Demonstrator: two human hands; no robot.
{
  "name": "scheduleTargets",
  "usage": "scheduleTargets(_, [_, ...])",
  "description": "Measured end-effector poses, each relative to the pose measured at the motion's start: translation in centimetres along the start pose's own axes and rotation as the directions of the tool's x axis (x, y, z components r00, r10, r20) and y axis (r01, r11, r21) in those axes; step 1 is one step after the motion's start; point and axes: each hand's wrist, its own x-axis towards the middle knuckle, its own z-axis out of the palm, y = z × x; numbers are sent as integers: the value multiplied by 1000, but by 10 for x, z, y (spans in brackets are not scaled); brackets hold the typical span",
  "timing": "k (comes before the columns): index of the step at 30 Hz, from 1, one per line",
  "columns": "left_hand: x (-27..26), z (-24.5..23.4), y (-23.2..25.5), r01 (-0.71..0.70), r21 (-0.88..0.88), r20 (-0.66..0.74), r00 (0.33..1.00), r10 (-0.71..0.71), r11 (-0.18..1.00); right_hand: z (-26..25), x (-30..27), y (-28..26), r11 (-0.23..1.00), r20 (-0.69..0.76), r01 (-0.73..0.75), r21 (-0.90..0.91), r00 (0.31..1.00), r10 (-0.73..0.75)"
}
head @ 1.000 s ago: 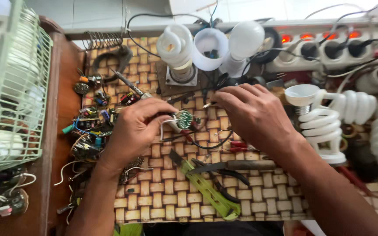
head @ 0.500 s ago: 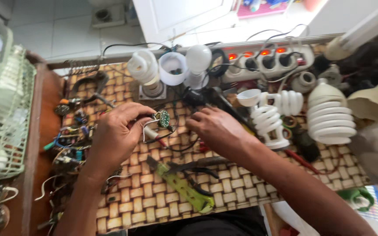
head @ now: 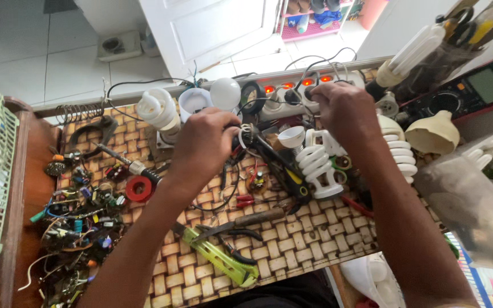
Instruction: The person repairs a compact fluorescent light bulb by stripping wires, soldering connections to a small circuit board, and testing the assembly in a socket. They then handle another CFL bulb and its base, preparing it for further work.
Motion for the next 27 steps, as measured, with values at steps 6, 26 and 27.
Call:
scheduleTargets(6, [27, 26, 18, 99, 164, 152, 981, -124, 981, 9, 12, -16, 989, 155, -58, 135, 987, 36])
scheduleTargets(26, [37, 43, 21, 136, 116, 130, 980, -151, 984, 20, 29, -27, 952, 144, -68, 298, 989, 26])
scheduleTargets(27, [37, 43, 21, 138, 116, 131, 979, -153, 984, 18, 29, -28, 952, 146, -68, 299, 989, 25])
